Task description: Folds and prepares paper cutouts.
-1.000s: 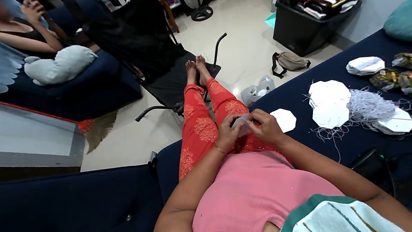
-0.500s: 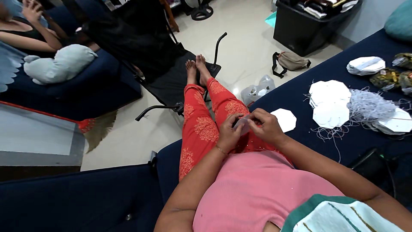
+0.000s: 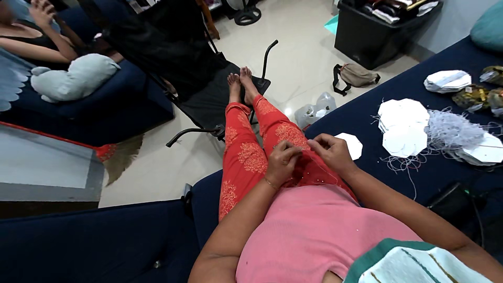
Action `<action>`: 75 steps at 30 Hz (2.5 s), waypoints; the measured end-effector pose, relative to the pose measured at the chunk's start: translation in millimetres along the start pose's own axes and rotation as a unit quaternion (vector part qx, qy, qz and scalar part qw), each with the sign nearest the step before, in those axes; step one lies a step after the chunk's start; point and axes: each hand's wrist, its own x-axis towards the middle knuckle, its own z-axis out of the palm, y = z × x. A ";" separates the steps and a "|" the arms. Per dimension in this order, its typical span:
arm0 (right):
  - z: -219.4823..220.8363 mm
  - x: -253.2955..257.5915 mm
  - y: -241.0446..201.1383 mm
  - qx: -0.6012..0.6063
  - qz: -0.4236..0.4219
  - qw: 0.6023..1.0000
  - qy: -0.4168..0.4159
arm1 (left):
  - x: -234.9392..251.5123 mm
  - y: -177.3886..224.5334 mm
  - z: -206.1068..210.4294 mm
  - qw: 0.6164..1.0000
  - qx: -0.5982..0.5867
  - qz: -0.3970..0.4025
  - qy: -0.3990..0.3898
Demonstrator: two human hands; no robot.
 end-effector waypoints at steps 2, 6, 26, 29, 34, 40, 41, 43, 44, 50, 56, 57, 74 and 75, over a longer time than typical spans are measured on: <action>-8.7 4.8 -7.9 0.101 0.137 0.985 -0.038 | -0.2 0.7 -1.1 0.997 0.039 0.061 -0.002; -18.4 8.4 -16.8 0.165 0.236 0.947 -0.144 | 0.3 2.9 -0.6 0.989 0.074 0.126 -0.014; -8.0 10.3 -0.7 0.256 0.254 0.930 -0.066 | 1.4 -7.2 -1.2 0.991 0.070 0.091 -0.066; -5.9 8.8 2.2 0.273 0.252 0.927 -0.056 | 1.4 -7.1 -1.0 0.993 0.046 0.081 -0.079; -3.9 6.6 3.4 0.279 0.239 0.928 -0.061 | 2.1 -7.3 -0.9 0.992 0.034 0.080 -0.088; -4.2 6.9 4.0 0.209 0.221 0.952 -0.047 | 2.9 -3.2 -1.4 0.991 0.042 0.096 -0.089; -4.1 7.1 5.7 0.211 0.220 0.952 -0.038 | 2.8 -2.8 -1.2 0.993 0.031 0.084 -0.077; -5.0 6.5 7.6 0.225 0.218 0.949 -0.028 | 2.8 -3.3 -0.7 0.999 -0.002 0.025 -0.042; -5.9 5.9 7.2 0.230 0.221 0.948 -0.028 | 3.9 -1.9 -1.5 0.999 -0.021 -0.027 -0.026; -8.1 5.1 13.3 0.178 0.181 0.967 0.034 | 14.1 13.4 -7.9 0.940 -0.175 -0.291 -0.012; -12.0 -1.5 10.0 0.015 -0.031 0.997 0.070 | 11.5 16.1 -5.7 0.967 -0.120 -0.222 -0.030; -9.5 -2.7 6.7 -0.006 -0.061 0.996 0.068 | 11.7 18.1 -5.6 0.967 -0.116 -0.223 -0.036; 7.8 -6.3 0.2 -0.126 -0.168 0.976 0.050 | 8.2 20.4 -0.8 0.991 -0.073 -0.108 -0.028; 7.8 -6.5 -0.1 -0.128 -0.165 0.977 0.048 | 8.2 21.0 -0.8 0.991 -0.072 -0.107 -0.027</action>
